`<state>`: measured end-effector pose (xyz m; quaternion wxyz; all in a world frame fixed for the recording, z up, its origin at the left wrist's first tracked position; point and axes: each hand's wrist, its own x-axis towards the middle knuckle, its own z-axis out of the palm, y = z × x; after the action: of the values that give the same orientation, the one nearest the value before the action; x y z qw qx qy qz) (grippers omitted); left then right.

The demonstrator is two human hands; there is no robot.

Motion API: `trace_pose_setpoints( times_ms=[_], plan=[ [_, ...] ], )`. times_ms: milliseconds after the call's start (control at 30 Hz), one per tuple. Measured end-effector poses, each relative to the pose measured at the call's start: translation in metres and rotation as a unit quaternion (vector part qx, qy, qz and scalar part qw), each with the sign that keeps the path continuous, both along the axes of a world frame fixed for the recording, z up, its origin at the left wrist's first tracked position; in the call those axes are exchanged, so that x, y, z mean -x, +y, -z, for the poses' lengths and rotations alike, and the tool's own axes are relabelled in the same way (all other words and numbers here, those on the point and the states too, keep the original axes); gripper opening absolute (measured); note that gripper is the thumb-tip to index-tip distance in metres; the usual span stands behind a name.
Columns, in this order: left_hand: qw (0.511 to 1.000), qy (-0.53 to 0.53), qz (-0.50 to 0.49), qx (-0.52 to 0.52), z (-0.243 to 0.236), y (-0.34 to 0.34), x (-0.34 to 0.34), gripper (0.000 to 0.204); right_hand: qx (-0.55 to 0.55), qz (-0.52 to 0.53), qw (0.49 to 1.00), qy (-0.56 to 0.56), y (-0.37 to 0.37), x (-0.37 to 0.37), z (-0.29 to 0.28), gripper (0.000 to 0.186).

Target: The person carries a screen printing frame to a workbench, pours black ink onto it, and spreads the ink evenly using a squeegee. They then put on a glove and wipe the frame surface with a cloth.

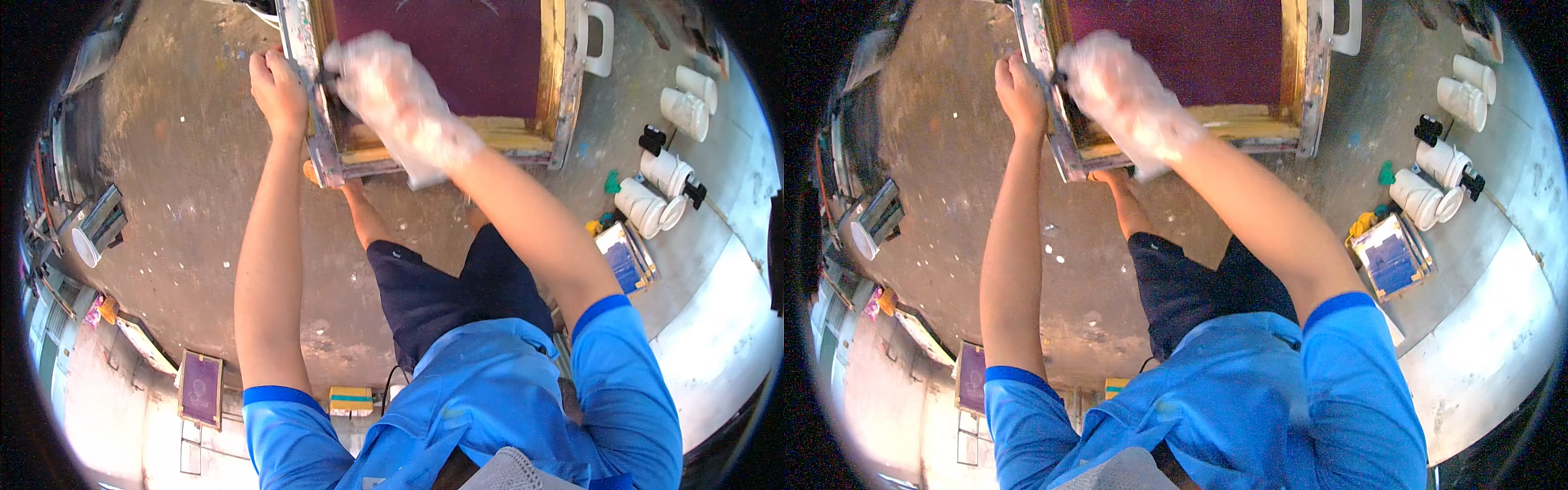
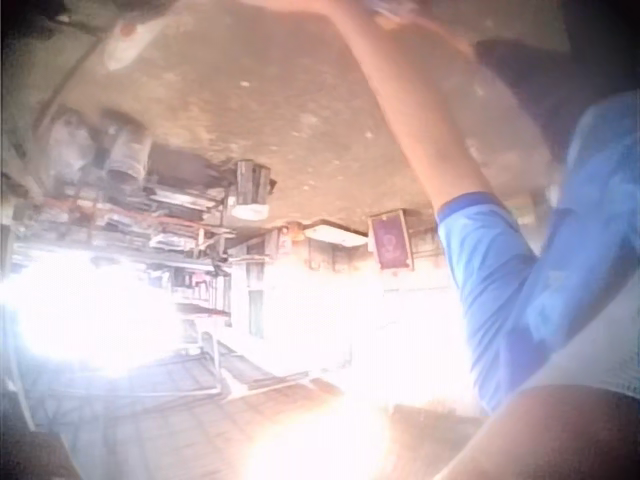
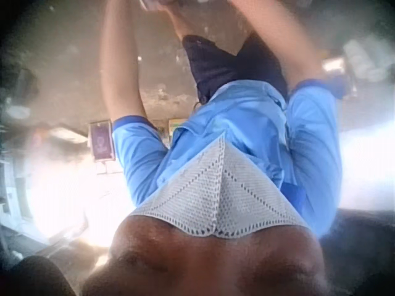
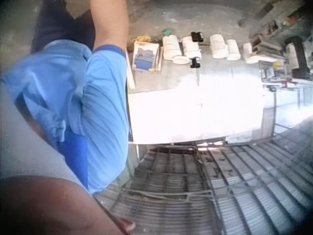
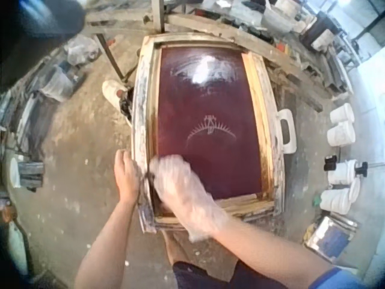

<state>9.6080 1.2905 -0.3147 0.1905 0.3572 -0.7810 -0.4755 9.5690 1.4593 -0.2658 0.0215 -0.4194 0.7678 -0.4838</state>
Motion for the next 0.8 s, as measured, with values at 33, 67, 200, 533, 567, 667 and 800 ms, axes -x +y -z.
trace_pose_setpoints(
  times_ms=[33, 67, 200, 533, 567, 667, 800],
  plan=[
    [1.000, 0.009, 0.011, 0.006, 0.001, -0.003, 0.002, 0.035, 0.041, 0.019, 0.999, -0.015, -0.005, 0.007, -0.001, 0.026],
    [1.000, 0.003, 0.005, -0.004, 0.002, -0.003, 0.000, 0.034, -0.011, 0.019, 0.999, -0.045, -0.007, 0.007, -0.003, 0.026],
    [1.000, -0.003, -0.006, -0.029, 0.007, -0.003, 0.000, 0.031, -0.250, -0.047, 0.967, -0.030, 0.007, -0.047, 0.009, 0.023],
    [0.998, -0.008, 0.016, -0.066, 0.017, -0.009, -0.002, 0.029, -0.264, -0.020, 0.957, -0.118, 0.003, -0.045, 0.001, 0.017],
    [0.998, -0.006, 0.015, -0.060, 0.019, -0.008, -0.004, 0.029, -0.214, -0.030, 0.971, -0.099, 0.007, -0.041, 0.003, 0.016],
    [0.999, 0.003, 0.016, -0.049, 0.025, -0.012, -0.003, 0.028, -0.165, 0.024, 0.982, -0.088, -0.009, 0.008, -0.007, 0.018],
    [0.999, -0.013, 0.017, -0.032, 0.013, -0.008, -0.005, 0.025, 0.021, 0.129, 0.991, 0.007, -0.029, 0.054, -0.031, 0.005]
  ],
)
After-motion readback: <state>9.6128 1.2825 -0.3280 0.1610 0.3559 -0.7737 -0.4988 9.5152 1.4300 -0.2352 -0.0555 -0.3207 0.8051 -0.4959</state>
